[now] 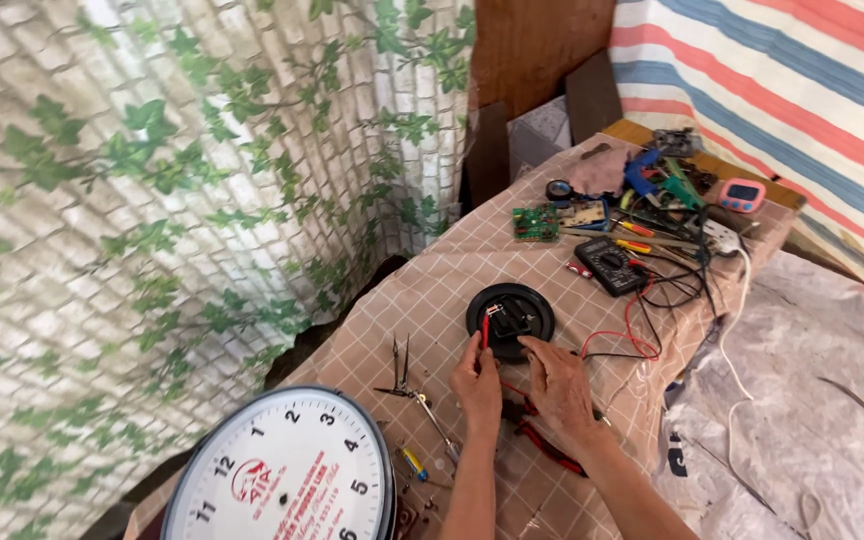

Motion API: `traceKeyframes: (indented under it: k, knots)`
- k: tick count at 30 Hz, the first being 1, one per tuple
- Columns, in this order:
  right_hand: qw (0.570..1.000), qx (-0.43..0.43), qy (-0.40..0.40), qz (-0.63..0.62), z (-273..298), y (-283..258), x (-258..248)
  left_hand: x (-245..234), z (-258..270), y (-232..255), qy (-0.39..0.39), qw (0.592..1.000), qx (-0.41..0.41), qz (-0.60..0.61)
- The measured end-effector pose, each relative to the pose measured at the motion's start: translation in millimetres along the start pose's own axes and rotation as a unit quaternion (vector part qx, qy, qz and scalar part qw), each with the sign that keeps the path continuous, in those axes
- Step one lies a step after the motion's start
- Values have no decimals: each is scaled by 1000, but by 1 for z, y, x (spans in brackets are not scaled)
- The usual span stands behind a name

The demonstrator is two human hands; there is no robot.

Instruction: The person uses a multimeter to test connections on a black circular electronic component. They then use a soldering iron to apply heat to the component's terminals.

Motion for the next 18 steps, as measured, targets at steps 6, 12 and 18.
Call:
traceKeyframes:
  k: [6,12,18]
  knots:
    - [999,-2,22,49,8,18,6,2,-9,23,-53,994,34,-92]
    - [998,-2,38,47,6,13,11,-3,-27,-2,-61,986,94,-121]
    - [997,6,55,52,0,10,16,-9,-33,-9,-38,977,112,-180]
Point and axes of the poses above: each hand's wrist, its own z-axis away from the middle knuckle, its own x-axis out of the palm, y = z × x, the point moved 2 cm from there along -z, towards the middle knuckle, and after that the axes turned 5 degrees about x, right-handed, at the moved point
